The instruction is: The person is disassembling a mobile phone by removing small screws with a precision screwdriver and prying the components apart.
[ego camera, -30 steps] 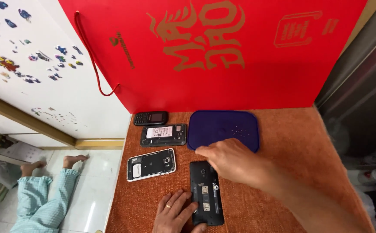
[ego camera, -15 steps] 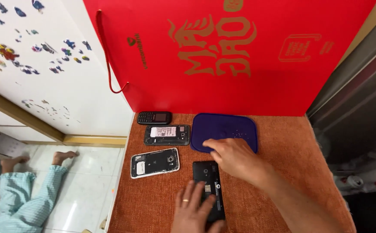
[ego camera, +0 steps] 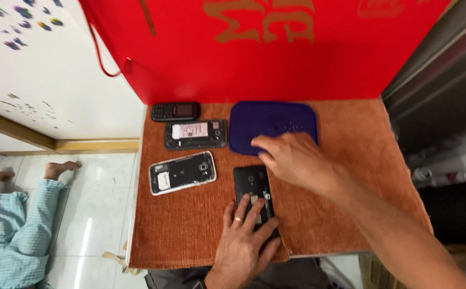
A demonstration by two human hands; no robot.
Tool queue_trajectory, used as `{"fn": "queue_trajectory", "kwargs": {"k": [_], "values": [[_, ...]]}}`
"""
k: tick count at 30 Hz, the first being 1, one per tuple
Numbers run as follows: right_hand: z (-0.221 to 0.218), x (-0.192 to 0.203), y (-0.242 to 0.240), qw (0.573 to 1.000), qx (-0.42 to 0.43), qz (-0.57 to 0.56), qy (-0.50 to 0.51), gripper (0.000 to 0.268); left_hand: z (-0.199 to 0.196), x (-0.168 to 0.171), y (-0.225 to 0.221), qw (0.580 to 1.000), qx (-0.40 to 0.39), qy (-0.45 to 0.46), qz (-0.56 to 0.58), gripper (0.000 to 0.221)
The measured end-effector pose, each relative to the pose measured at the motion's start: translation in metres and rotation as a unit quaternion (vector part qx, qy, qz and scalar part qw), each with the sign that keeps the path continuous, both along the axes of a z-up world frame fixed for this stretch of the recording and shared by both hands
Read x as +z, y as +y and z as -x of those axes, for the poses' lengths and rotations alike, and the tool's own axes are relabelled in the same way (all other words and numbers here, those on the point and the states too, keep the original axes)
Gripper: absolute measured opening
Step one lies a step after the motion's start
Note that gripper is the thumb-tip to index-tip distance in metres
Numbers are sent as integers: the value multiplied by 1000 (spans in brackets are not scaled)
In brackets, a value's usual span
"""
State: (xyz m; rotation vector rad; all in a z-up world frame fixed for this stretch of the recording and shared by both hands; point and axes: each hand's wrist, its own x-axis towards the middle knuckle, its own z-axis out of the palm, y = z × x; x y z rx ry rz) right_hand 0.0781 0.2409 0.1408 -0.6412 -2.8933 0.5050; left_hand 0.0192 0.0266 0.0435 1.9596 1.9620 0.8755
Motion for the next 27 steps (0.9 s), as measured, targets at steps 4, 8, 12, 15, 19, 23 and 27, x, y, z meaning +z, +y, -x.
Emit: {"fn": "queue_trajectory", "kwargs": {"k": [4, 8, 12, 15, 19, 23, 27], "values": [[-2, 0, 2, 999, 6, 22, 24, 27, -3, 4, -1, 1000, 13, -5, 0, 33], [-1, -5, 2, 996, 21, 82, -19, 42, -3, 6, -2, 1000, 15, 8, -20, 31], [-3, -21, 8, 997, 39, -9, 71, 24, -4, 1, -2, 1000, 16, 18, -18, 33], [-6, 0, -2, 986, 22, 160, 52, 46, -5, 0, -3, 999, 18, 24, -22, 33], [-9, -11, -1, 994, 19, 97, 48, 34, -7, 0, -4, 999, 19, 32, -30, 34], [-11, -5, -3, 996, 21, 73, 53, 32, -8, -3, -6, 999, 27, 38, -19, 35], [-11, -16, 5, 996, 47, 76, 9, 31, -10, -4, -8, 998, 36, 39, -36, 35]]}}
